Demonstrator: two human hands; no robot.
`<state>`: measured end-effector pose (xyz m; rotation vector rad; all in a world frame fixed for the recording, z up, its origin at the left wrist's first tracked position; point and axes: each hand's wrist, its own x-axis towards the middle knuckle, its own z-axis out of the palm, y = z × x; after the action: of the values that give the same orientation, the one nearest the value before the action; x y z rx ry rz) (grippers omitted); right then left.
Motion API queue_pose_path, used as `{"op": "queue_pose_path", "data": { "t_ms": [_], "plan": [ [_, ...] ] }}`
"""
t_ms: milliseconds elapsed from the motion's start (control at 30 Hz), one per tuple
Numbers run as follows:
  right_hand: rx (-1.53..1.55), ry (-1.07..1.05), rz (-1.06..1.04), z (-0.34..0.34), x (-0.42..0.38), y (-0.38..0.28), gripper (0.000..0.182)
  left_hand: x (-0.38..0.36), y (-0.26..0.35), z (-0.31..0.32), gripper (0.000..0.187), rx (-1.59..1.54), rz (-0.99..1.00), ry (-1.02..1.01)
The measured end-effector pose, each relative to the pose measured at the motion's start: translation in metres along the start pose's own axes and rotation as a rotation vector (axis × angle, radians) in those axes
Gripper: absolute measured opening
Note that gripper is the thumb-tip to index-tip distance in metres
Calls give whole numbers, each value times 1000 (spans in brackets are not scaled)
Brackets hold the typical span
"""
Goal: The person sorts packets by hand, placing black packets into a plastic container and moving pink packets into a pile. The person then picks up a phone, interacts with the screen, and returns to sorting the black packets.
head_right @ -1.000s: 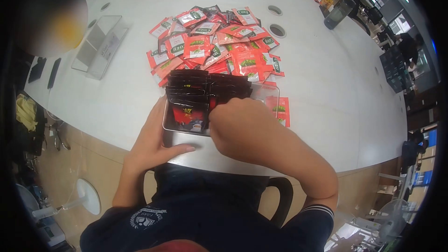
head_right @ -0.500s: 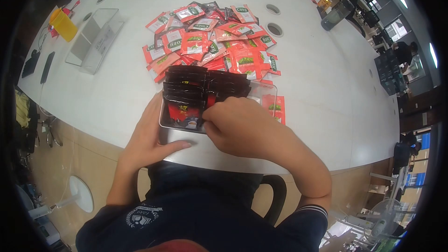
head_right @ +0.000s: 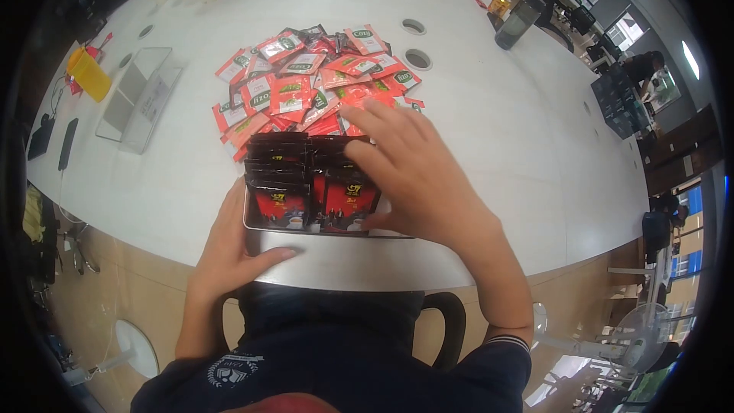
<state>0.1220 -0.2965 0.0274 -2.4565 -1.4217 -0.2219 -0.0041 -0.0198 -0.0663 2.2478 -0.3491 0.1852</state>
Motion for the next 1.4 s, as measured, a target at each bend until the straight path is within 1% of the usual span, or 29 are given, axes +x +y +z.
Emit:
{"op": "queue_pose_path", "data": {
  "t_ms": [67, 133, 233, 333, 433, 533, 633, 733, 833, 933, 1033, 1133, 1167, 1200, 1233, 1267, 1333, 1367, 1400],
  "plan": [
    [-28, 35, -75, 11, 3, 2, 98, 0, -1, 1, 115, 4, -1, 5],
    [-15, 31, -65, 20, 7, 2, 105, -1, 0, 2, 115, 4, -8, 12],
    [14, 62, -70, 34, 12, 1, 106, -1, 4, 1, 115, 14, -15, 18],
    [-5, 54, -47, 38, 12, -2, 104, 1, 7, 3, 106, -38, -15, 75],
    [-55, 94, -40, 42, 10, -6, 102, 0, 5, 1, 110, 17, 5, 21],
    [-79, 99, -5, 41, 8, -8, 102, 0, 8, 1, 106, -15, -67, 9],
    [-35, 80, 18, 39, 8, -7, 104, 2, 11, 0, 105, -36, -80, -3],
    [-12, 72, 16, 37, 7, -4, 108, 2, 10, 4, 104, -11, -52, 67],
    [17, 73, 29, 35, 4, -4, 113, 0, 7, 5, 104, -1, -55, 51],
    [30, 84, 39, 36, 1, -1, 119, 1, 8, 3, 105, -13, -82, -10],
    [102, 102, 26, 29, -1, 1, 114, 0, 9, 2, 108, -25, -111, -19],
    [274, 326, 76, 7, -9, 26, 86, -6, -10, 4, 113, -510, -53, 165],
    [311, 452, 114, 5, -13, 48, 66, -3, -7, -8, 117, -611, -77, 208],
    [347, 581, 153, 4, -16, 66, 48, -1, -25, -35, 114, -274, -39, 217],
    [609, 671, 336, 0, -18, 69, 35, 10, -24, -47, 111, -232, -37, 330],
    [875, 753, 518, -2, -20, 71, 27, 24, -26, -64, 97, -255, -4, 369],
    [872, 766, 607, -5, -22, 77, 32, 52, -28, -84, 73, -246, 6, 374],
    [871, 773, 649, -4, -24, 81, 36, 70, -29, -89, 65, -222, 19, 329],
    [1089, 780, 534, 2, -28, 91, 38, 88, -32, -90, 57, -197, 31, 285]
  ]
}}
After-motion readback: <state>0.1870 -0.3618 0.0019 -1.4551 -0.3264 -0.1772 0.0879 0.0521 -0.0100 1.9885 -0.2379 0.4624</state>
